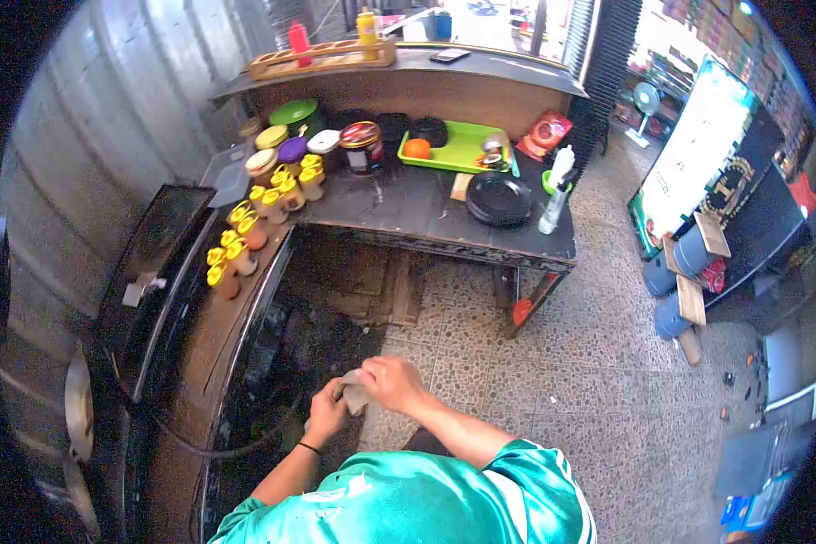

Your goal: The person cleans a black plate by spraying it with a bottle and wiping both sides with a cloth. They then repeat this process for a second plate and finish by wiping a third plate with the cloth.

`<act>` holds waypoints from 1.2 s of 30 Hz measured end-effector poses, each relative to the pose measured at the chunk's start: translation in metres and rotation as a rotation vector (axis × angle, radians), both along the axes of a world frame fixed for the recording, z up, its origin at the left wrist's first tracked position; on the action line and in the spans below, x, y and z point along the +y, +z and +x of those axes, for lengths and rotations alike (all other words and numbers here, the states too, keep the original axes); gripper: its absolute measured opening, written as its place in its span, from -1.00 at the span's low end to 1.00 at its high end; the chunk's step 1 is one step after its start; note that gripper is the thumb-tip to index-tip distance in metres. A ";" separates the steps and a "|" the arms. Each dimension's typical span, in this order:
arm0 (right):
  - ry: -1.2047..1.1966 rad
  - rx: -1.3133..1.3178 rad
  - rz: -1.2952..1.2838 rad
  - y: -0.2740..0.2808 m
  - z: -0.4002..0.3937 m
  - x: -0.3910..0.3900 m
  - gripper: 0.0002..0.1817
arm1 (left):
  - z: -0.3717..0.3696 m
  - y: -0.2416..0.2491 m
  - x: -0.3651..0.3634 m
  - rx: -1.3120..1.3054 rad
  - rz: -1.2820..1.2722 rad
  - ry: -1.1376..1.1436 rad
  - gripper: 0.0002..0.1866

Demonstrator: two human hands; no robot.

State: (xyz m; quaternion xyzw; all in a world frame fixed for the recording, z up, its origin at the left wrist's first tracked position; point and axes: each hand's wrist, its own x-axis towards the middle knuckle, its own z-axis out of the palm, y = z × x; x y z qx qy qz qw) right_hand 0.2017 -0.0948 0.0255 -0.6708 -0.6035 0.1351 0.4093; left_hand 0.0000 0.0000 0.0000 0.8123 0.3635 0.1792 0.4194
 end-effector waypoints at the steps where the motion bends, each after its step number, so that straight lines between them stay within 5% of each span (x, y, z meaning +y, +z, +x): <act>1: -0.085 0.068 -0.056 0.001 -0.003 0.004 -0.53 | -0.003 0.021 0.011 0.087 -0.156 0.008 -0.53; 2: -0.165 0.136 -0.117 0.003 -0.005 0.006 -0.54 | -0.007 0.033 0.021 0.175 -0.316 0.024 -0.55; 3: -0.185 0.029 -0.171 0.013 0.124 -0.036 -0.54 | 0.119 0.005 -0.013 0.075 -0.378 -0.008 -0.55; 4: -0.245 0.022 -0.235 0.017 0.145 -0.039 -0.53 | 0.137 -0.004 -0.005 -0.038 -0.273 -0.080 -0.56; 9: -0.499 0.082 -0.264 0.016 0.204 -0.053 -0.45 | 0.195 0.022 0.033 0.061 -0.191 -0.394 -0.56; 14: -0.660 0.270 -0.237 0.004 0.247 -0.043 -0.52 | 0.256 0.032 0.072 0.018 -0.434 -0.585 -0.68; 16: -0.666 0.289 -0.202 -0.007 0.257 -0.034 -0.53 | 0.278 0.033 0.093 -0.098 -0.726 -0.615 -0.78; 24: -0.719 0.261 0.003 0.007 0.305 0.060 -0.73 | 0.372 0.041 0.199 -0.167 -0.825 -0.739 -0.87; 29: -0.695 0.103 0.063 0.029 0.329 0.112 -0.81 | 0.416 0.029 0.260 -0.278 -0.926 -0.584 -0.75; 36: -0.785 0.213 0.014 0.019 0.355 0.135 -0.85 | 0.469 0.016 0.305 -0.420 -0.953 -0.297 -0.79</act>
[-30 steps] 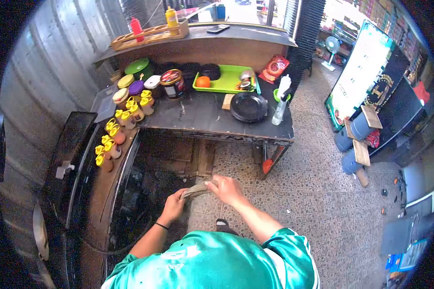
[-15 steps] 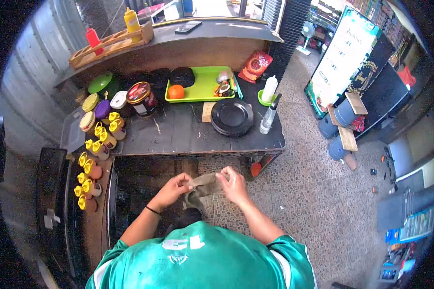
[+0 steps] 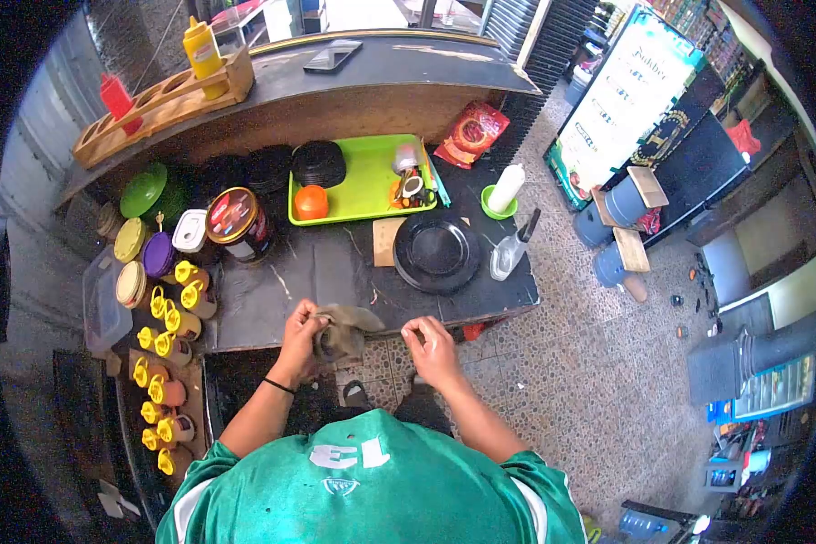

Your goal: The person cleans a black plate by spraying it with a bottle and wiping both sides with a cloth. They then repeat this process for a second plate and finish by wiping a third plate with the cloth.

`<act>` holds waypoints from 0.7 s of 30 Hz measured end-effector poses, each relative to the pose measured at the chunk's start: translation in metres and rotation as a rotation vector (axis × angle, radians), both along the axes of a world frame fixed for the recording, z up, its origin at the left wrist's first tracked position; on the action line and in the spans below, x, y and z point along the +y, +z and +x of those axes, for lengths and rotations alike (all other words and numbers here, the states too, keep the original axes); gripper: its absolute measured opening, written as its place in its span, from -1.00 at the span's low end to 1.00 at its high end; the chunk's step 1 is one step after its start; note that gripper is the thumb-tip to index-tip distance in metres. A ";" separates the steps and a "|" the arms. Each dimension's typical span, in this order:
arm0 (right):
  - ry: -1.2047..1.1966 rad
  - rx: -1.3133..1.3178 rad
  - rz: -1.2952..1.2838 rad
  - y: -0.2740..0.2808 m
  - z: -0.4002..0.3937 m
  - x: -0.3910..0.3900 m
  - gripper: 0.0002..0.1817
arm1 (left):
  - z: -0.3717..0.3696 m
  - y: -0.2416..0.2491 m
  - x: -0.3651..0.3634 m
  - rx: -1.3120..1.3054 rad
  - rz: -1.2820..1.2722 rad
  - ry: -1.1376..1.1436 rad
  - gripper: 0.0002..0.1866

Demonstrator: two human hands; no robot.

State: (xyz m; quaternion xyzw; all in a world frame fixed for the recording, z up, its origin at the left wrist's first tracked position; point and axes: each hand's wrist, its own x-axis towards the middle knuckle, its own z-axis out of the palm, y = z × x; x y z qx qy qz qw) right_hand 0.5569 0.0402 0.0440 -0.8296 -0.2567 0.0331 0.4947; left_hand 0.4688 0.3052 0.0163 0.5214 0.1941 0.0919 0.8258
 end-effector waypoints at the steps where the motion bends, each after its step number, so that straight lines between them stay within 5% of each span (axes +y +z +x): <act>1: -0.011 0.016 0.000 0.001 0.006 0.000 -0.85 | 0.007 0.001 0.002 -0.012 -0.016 0.078 -0.81; 4: -0.017 0.045 0.010 -0.005 0.029 -0.007 -0.86 | 0.030 -0.018 0.008 0.026 0.134 0.178 -0.94; 7: -0.053 0.019 0.025 -0.017 0.064 -0.016 -0.86 | 0.055 -0.034 0.020 0.078 0.374 0.204 -0.82; 10: -0.118 0.000 0.007 -0.031 0.101 -0.033 -0.86 | 0.071 -0.041 0.019 0.472 0.948 0.066 -0.63; 14: -0.120 0.057 -0.013 -0.041 0.145 -0.054 -0.86 | 0.096 -0.045 -0.001 0.507 1.162 0.255 -0.64; 16: -0.098 0.100 0.009 -0.040 0.164 -0.062 -0.81 | 0.114 -0.006 -0.026 0.418 1.848 0.507 -0.66; 20: -0.078 0.201 -0.132 -0.046 0.192 -0.081 -0.69 | 0.148 -0.035 -0.027 0.318 1.652 0.263 -0.69; 21: -0.065 0.276 -0.296 -0.047 0.197 -0.086 -0.63 | 0.160 -0.036 -0.032 0.378 1.443 0.171 -0.71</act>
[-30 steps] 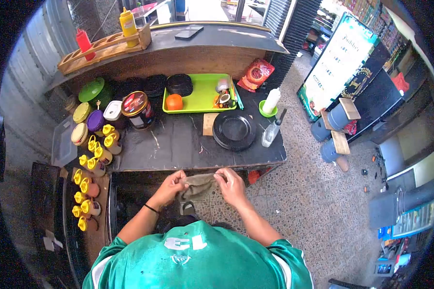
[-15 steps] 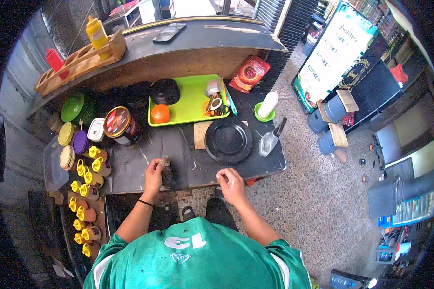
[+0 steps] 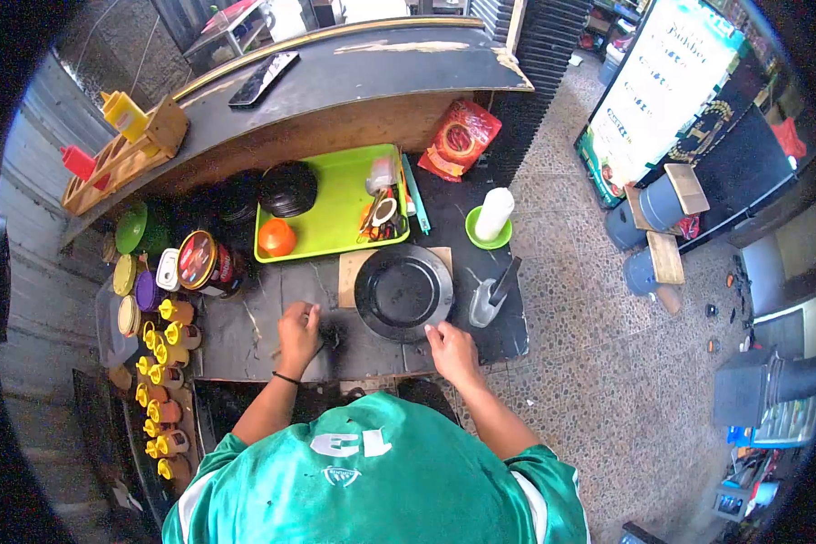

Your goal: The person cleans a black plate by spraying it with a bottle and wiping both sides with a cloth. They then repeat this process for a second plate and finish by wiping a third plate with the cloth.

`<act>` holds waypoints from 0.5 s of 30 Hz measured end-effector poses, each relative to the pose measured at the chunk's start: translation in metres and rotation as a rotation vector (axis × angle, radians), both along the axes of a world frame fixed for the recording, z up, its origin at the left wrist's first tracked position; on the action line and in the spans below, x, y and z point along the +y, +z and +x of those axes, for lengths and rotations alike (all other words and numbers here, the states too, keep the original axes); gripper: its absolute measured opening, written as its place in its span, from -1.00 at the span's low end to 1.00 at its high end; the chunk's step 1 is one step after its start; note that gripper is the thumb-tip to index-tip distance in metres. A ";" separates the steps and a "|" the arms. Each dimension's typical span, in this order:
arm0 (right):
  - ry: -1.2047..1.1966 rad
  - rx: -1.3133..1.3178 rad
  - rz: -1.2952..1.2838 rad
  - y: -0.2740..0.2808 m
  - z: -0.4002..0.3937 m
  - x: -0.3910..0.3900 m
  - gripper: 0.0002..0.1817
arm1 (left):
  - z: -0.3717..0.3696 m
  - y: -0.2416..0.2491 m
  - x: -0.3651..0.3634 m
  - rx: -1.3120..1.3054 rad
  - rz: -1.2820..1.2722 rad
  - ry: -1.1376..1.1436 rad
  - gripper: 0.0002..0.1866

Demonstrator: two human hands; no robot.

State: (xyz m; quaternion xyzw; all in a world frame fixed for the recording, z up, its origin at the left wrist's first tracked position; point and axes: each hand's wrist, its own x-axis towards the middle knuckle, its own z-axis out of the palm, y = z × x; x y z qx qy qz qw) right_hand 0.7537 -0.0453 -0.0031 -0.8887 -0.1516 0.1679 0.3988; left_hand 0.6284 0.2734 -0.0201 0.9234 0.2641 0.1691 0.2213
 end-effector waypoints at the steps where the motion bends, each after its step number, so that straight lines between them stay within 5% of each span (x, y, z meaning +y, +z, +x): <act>1: 0.024 0.082 -0.158 -0.002 0.004 -0.002 -0.56 | 0.011 0.001 -0.005 0.059 -0.221 0.001 -0.73; 4: -0.135 0.103 -0.111 -0.021 -0.001 -0.007 -0.50 | 0.044 0.007 -0.026 -0.138 -0.569 0.058 -0.74; 8: -0.291 0.280 0.008 -0.058 -0.003 -0.006 -0.38 | 0.068 -0.005 -0.033 -0.116 -0.806 -0.011 -0.48; 9: -0.290 0.278 0.008 -0.056 0.000 -0.002 -0.38 | 0.073 -0.010 -0.032 -0.057 -0.830 -0.035 -0.35; 15: -0.315 0.372 0.068 -0.037 0.013 0.023 -0.21 | 0.079 -0.031 -0.022 0.090 -0.804 -0.099 -0.34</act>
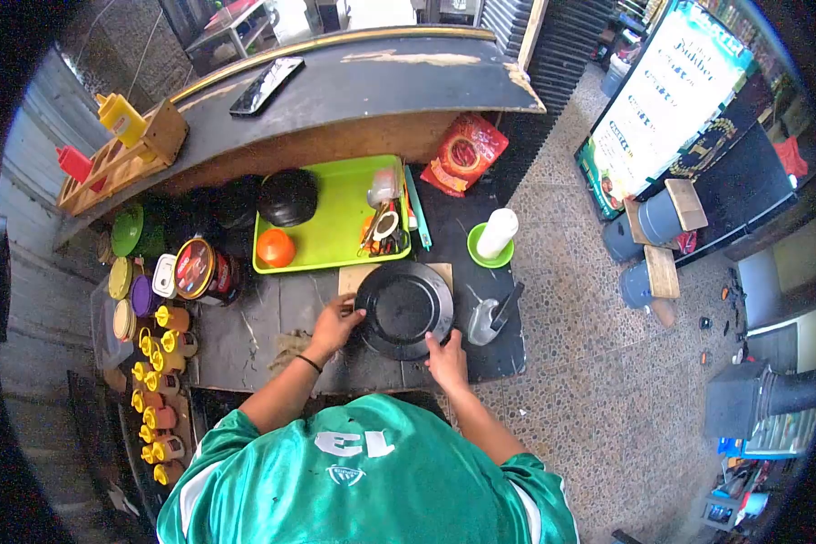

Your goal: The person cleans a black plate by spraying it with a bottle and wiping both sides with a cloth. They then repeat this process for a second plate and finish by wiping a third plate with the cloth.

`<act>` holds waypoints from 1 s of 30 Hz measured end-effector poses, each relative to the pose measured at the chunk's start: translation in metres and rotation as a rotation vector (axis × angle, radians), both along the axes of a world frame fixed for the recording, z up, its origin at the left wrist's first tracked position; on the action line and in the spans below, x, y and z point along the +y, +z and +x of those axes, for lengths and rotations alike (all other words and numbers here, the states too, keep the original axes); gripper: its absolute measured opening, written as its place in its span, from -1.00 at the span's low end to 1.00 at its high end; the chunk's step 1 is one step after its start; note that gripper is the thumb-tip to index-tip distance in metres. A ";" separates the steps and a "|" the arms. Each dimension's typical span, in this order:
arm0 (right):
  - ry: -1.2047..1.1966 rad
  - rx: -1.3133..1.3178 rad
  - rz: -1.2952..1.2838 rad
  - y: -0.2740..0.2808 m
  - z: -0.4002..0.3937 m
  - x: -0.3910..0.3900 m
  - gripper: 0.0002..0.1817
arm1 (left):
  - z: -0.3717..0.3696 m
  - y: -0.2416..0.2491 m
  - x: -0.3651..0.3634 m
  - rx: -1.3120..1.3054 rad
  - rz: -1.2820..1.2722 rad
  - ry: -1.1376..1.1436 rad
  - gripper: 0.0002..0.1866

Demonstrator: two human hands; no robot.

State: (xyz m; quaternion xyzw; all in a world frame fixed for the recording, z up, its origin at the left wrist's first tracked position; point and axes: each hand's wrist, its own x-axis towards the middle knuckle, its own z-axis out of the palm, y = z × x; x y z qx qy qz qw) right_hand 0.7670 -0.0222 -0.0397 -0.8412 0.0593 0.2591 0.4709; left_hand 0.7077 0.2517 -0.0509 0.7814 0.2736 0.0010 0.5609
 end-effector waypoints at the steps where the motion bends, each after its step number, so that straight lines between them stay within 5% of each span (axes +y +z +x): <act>1: 0.000 -0.015 0.003 0.000 0.001 0.002 -0.21 | 0.000 0.006 0.001 -0.012 -0.019 -0.028 -0.35; 5: -0.043 -0.011 -0.058 0.007 -0.004 0.005 -0.23 | -0.007 0.053 0.006 -0.074 0.115 0.155 -0.68; 6: -0.063 -0.114 -0.132 -0.008 -0.007 0.000 -0.26 | -0.005 0.041 0.016 -0.180 0.326 0.196 -0.76; 11: 0.031 -0.295 -0.332 0.030 -0.015 0.009 -0.40 | 0.016 0.143 0.071 -0.439 0.184 0.287 -0.83; 15: 0.099 -0.341 -0.312 0.052 -0.015 0.016 -0.47 | 0.069 0.230 0.142 -0.997 0.514 0.231 -0.84; 20: 0.101 -0.353 -0.307 0.051 -0.017 0.028 -0.56 | 0.139 0.292 0.228 -0.782 0.968 0.303 -0.46; 23: 0.116 -0.357 -0.284 0.058 -0.018 0.038 -0.59 | 0.179 0.313 0.242 -0.276 1.071 0.257 -0.15; 30: 0.010 -0.463 -0.225 0.050 -0.001 0.053 -0.70 | 0.272 0.330 0.263 -0.077 1.140 -0.005 -0.06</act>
